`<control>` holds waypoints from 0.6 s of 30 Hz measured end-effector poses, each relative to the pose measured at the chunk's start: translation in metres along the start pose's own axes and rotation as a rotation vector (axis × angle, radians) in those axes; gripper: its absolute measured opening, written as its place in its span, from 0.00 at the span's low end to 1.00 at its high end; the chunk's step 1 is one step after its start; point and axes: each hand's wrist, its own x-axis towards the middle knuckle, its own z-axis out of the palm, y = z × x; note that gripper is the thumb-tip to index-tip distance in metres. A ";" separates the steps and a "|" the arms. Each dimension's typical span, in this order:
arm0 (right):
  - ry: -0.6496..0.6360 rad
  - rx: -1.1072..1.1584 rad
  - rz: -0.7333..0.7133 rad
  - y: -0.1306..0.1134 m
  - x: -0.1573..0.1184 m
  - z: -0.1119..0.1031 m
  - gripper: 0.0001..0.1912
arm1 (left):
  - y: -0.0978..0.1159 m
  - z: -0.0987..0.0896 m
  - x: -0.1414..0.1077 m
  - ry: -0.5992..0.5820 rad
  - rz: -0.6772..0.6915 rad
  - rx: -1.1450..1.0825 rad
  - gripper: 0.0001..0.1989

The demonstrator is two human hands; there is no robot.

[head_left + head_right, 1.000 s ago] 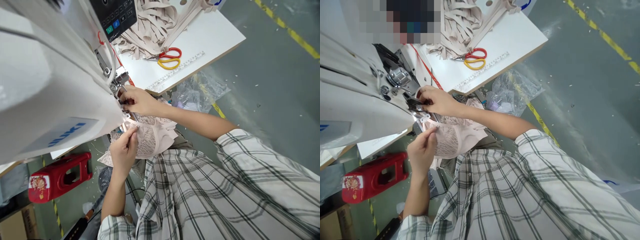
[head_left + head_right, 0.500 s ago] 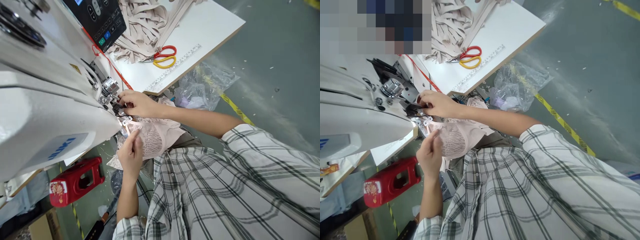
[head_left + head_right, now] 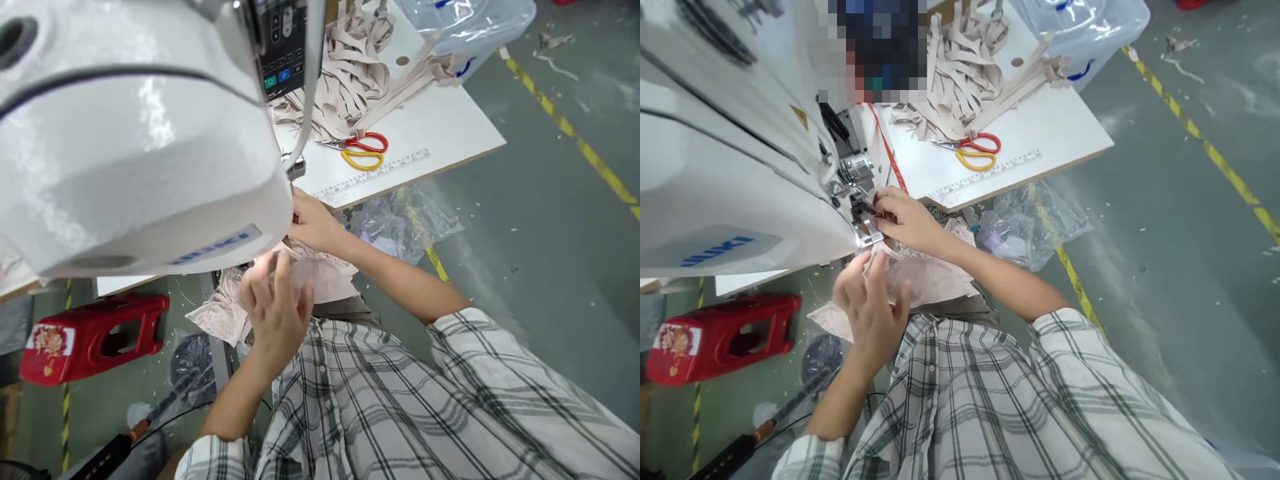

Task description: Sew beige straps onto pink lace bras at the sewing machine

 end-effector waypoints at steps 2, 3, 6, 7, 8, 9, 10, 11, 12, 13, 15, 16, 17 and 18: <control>0.019 -0.008 -0.008 -0.001 0.000 0.002 0.06 | 0.006 0.003 0.001 -0.059 0.002 0.019 0.29; 0.028 -0.011 -0.013 -0.001 0.000 0.004 0.07 | 0.007 0.004 0.000 -0.066 -0.002 0.026 0.28; 0.053 -0.015 -0.001 0.002 0.001 0.008 0.05 | 0.004 0.007 -0.001 -0.078 -0.024 0.015 0.27; 0.062 -0.019 0.010 0.003 0.002 0.010 0.04 | 0.003 0.007 -0.001 -0.081 -0.029 0.009 0.27; 0.071 -0.027 0.021 0.004 0.003 0.012 0.02 | 0.001 0.007 -0.001 -0.083 -0.028 0.009 0.26; 0.079 -0.037 0.032 0.005 0.004 0.013 0.01 | 0.000 0.007 -0.001 -0.086 -0.022 0.013 0.26; 0.084 -0.048 0.041 0.007 0.004 0.015 0.01 | -0.001 0.007 0.000 -0.089 -0.013 0.020 0.26; 0.087 -0.058 0.049 0.008 0.005 0.016 0.02 | -0.002 0.007 0.000 -0.090 -0.006 0.028 0.26; 0.088 -0.066 0.056 0.009 0.006 0.017 0.03 | -0.002 0.007 0.001 -0.091 -0.003 0.033 0.26; 0.090 -0.071 0.064 0.009 0.006 0.017 0.04 | -0.002 0.007 0.001 -0.093 -0.004 0.036 0.26; 0.089 -0.072 0.075 0.009 0.007 0.018 0.05 | -0.003 0.008 0.002 -0.095 -0.014 0.033 0.27; 0.089 -0.070 0.079 0.008 0.007 0.017 0.05 | -0.003 0.008 0.003 -0.094 -0.019 0.032 0.27; 0.090 -0.068 0.084 0.008 0.008 0.017 0.05 | -0.003 0.009 0.004 -0.092 -0.023 0.031 0.27; 0.092 -0.068 0.089 0.007 0.008 0.017 0.05 | -0.003 0.009 0.004 -0.089 -0.024 0.030 0.27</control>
